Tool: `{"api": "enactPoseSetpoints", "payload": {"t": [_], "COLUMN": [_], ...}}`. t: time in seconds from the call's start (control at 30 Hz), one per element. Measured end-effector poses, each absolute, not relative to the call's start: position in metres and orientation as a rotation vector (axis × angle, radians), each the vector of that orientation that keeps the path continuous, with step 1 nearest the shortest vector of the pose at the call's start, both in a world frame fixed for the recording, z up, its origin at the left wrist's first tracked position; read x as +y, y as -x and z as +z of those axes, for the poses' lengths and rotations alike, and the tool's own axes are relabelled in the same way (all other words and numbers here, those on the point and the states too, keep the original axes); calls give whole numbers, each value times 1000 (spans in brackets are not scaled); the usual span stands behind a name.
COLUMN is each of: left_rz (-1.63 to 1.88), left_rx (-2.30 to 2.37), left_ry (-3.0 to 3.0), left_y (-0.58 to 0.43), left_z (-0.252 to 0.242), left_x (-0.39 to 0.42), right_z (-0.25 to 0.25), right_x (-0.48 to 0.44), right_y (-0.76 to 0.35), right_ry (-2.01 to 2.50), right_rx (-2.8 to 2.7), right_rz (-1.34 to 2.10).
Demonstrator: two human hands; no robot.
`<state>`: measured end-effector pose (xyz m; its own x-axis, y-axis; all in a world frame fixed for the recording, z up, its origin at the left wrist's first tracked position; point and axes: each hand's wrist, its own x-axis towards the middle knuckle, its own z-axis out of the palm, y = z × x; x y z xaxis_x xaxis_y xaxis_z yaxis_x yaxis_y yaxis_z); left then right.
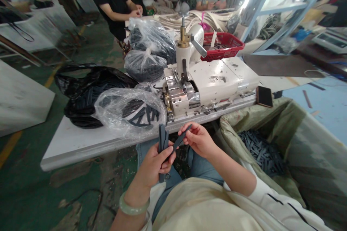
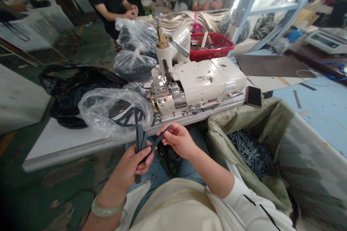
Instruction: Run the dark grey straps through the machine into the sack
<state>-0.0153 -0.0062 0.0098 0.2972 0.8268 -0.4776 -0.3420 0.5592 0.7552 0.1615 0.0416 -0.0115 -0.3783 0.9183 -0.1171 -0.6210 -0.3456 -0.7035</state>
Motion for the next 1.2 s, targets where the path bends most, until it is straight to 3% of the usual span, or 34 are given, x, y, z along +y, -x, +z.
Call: {"api": "enactPoseSetpoints", "payload": {"t": [0.27,0.67,0.93,1.2], "left_rz": [843,756,729,725], "left_rx": [970,1007,1056,1099], "left_ry": [-611,-633,-670,-675], "left_y": [19,18,12,14], "left_z": [9,8,-3,-1], "left_x": [-6,-5,-3,-3], "right_z": [-5,-4,-10,-1], "right_x": [51,53,45,122], "right_y": [-163,-159,-151,-162], "right_ry": [907,940,923,1016], "right_rx": [-599,-552,-850,-790], "right_rz": [1756,1747,1770,1622]}}
